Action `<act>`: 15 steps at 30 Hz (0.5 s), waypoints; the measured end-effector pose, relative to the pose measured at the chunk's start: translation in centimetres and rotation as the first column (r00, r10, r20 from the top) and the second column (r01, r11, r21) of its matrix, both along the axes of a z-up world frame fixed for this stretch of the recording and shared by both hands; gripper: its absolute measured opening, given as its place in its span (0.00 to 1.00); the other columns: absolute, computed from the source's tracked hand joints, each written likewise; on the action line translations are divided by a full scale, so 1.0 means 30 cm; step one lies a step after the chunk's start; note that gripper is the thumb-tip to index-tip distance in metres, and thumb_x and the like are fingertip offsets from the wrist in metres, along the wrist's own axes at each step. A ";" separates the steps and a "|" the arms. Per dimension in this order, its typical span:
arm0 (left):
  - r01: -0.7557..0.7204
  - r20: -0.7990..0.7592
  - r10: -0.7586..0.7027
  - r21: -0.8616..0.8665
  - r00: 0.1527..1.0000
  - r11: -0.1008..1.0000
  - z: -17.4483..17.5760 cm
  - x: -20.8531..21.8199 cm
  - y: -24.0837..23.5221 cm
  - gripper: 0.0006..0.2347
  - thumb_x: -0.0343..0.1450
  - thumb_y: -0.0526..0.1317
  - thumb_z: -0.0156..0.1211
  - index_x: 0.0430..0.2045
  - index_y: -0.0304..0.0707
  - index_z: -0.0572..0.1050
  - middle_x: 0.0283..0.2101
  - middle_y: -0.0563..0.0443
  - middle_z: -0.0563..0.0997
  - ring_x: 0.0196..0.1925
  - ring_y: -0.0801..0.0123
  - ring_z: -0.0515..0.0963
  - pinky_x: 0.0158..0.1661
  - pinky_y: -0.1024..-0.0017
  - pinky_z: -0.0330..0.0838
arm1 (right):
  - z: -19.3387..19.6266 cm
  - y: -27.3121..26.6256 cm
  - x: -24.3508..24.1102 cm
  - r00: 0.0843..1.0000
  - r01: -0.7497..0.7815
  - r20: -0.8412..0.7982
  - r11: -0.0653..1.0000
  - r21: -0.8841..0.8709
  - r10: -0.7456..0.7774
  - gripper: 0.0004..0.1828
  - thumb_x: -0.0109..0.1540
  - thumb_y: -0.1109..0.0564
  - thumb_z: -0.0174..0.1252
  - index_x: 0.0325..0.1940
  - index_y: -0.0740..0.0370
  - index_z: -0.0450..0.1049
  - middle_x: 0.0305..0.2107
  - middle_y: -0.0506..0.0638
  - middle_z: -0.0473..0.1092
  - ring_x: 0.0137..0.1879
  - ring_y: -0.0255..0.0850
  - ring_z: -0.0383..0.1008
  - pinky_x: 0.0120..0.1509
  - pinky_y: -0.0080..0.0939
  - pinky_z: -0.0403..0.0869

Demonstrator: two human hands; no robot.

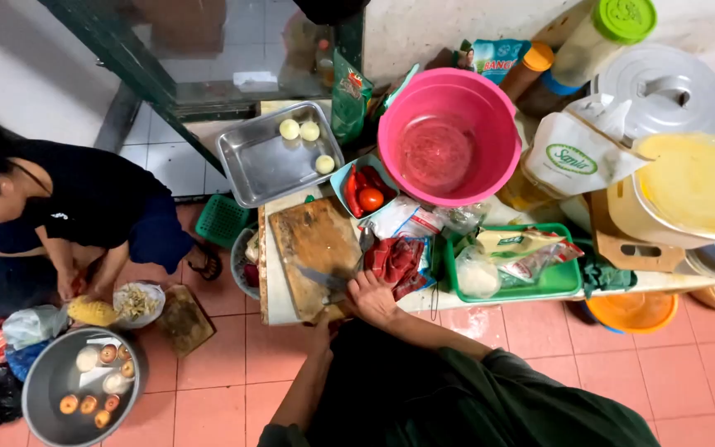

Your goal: Chopping onions on a wooden board and adding them to a frying pan with meat to sauté.

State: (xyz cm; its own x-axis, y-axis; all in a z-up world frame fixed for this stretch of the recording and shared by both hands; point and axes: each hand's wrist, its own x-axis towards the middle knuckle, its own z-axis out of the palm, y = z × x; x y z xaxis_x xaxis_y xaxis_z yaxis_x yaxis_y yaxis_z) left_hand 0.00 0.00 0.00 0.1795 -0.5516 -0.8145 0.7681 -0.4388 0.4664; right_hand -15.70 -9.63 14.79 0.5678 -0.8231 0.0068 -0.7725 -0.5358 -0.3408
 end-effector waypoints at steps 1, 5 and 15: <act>0.007 -0.008 -0.007 0.006 1.000 1.000 0.024 -0.003 0.002 0.17 0.70 0.44 0.62 0.51 0.40 0.71 0.39 0.49 0.82 0.36 0.62 0.83 0.33 0.71 0.80 | 0.028 -0.018 0.028 1.000 0.007 -0.008 1.000 0.006 -0.007 0.19 0.65 0.41 0.61 0.44 0.59 0.72 0.44 0.55 0.68 0.52 0.53 0.73 0.48 0.53 0.76; -0.034 0.173 0.061 -0.156 0.983 0.987 -0.044 0.003 0.041 0.20 0.71 0.39 0.67 0.55 0.31 0.69 0.45 0.46 0.79 0.39 0.63 0.81 0.36 0.68 0.80 | 0.096 -0.062 0.128 0.979 -0.167 0.090 0.973 -0.160 0.183 0.22 0.59 0.46 0.62 0.52 0.59 0.73 0.52 0.56 0.68 0.53 0.52 0.72 0.50 0.51 0.75; -0.142 0.243 0.180 -0.165 0.953 0.976 0.203 0.136 0.154 0.28 0.71 0.39 0.62 0.67 0.45 0.58 0.61 0.47 0.71 0.55 0.57 0.77 0.45 0.61 0.80 | -0.071 -0.073 0.099 0.977 -0.149 0.162 0.987 0.064 0.137 0.41 0.54 0.62 0.56 0.73 0.66 0.59 0.55 0.65 0.69 0.53 0.60 0.72 0.57 0.52 0.75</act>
